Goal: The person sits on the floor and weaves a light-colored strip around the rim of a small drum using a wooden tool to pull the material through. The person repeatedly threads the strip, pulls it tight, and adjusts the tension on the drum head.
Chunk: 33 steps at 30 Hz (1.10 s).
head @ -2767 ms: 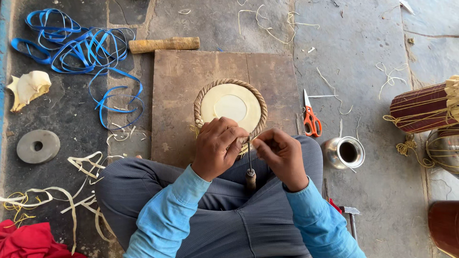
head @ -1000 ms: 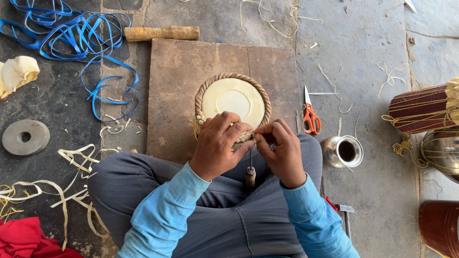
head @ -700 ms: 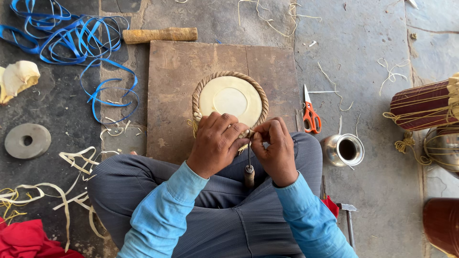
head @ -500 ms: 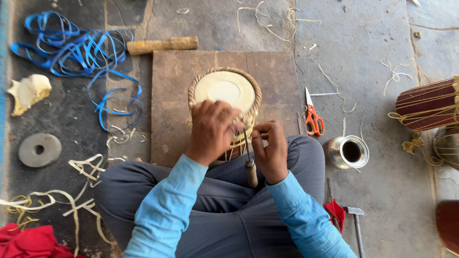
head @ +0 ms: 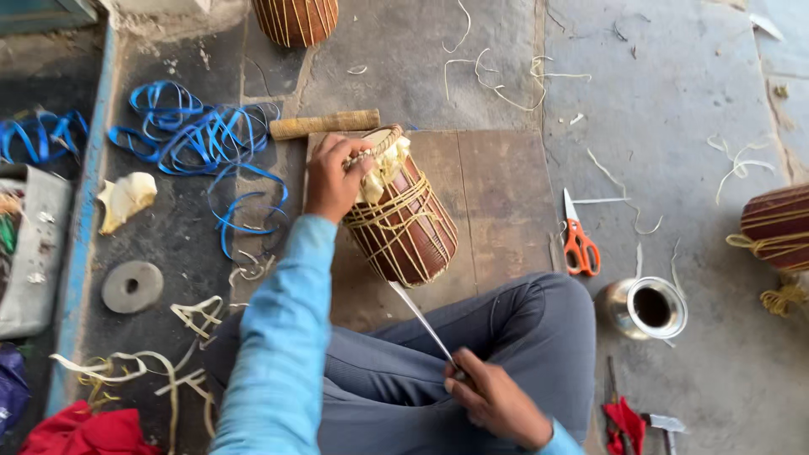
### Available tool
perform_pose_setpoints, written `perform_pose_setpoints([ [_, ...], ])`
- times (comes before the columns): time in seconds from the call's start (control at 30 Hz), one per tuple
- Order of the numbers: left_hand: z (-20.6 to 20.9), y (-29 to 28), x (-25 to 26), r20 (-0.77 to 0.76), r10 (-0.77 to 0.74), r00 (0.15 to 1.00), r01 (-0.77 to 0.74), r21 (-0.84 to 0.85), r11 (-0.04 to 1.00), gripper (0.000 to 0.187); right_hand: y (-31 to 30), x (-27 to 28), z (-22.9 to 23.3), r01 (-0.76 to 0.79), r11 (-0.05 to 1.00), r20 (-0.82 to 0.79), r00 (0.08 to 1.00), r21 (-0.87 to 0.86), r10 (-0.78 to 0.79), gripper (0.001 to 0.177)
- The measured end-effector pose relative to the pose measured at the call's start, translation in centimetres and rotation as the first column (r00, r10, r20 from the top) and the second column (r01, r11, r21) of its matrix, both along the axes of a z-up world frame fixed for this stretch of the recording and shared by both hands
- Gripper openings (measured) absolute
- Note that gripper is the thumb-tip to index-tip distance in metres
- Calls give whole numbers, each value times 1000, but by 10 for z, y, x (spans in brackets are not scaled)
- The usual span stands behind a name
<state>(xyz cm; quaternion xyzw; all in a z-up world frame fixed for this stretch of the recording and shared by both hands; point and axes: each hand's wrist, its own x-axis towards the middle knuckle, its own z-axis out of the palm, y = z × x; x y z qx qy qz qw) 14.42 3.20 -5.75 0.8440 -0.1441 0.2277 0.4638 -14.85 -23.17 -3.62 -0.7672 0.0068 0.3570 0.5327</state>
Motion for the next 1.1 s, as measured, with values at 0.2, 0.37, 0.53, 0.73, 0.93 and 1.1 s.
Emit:
perform_pose_setpoints([
  [0.2, 16, -26, -109, 153, -145, 977, 121, 157, 980, 27, -2, 45, -2, 511, 851, 332, 787, 121, -520, 25],
  [0.37, 40, -44, -162, 113, -183, 977, 163, 162, 973, 25, 24, 89, 29, 410, 899, 760, 531, 157, -375, 21],
  [0.53, 40, -49, -178, 164, -229, 960, 203, 160, 966, 19, 28, 90, 15, 395, 905, 727, 573, 158, -378, 15],
  [0.73, 40, -54, -182, 223, -252, 942, 205, 212, 955, 19, 16, 77, -3, 459, 791, 266, 769, 405, -582, 14],
  [0.93, 38, -63, -181, 222, -260, 940, 193, 285, 939, 23, 19, 83, -7, 502, 772, 252, 749, 390, -613, 17],
  [1.1, 49, -66, -164, 265, -337, 903, 297, 181, 938, 38, 3, 83, 40, 371, 857, 532, 673, 358, -514, 20],
])
